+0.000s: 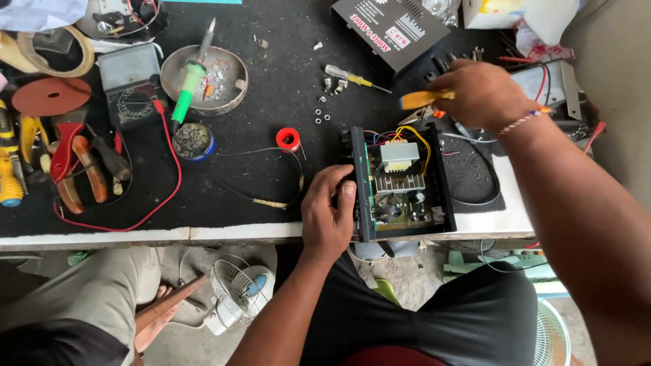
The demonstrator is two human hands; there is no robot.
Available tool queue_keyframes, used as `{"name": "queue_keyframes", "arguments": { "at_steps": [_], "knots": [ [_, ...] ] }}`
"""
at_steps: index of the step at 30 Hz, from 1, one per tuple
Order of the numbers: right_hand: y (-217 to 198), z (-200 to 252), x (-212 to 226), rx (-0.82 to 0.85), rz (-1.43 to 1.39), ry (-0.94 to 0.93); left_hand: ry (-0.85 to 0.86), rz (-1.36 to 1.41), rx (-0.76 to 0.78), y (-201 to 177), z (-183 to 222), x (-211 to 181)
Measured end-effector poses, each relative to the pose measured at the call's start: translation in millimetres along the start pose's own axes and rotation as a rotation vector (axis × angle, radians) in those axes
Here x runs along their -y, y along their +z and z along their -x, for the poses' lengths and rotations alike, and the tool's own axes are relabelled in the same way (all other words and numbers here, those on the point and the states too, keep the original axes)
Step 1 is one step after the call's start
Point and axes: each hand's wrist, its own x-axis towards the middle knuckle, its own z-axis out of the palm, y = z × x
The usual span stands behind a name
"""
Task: Testing an amplifier circuit board using a multimeter and making adjustments with a screwdriver on a repair bench.
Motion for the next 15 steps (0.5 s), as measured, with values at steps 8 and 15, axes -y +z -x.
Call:
{"name": "queue_keyframes", "arguments": {
  "at_steps": [8, 15],
  "knots": [
    [9, -23, 16, 0.017, 0.057, -0.166, 0.027, -0.002, 0.009, -2, -2, -2],
    [-8, 76, -1, -0.407, -0.387, -0.482, 0.053, -0.002, -0.005, -4, -3, -6]
  ]
}}
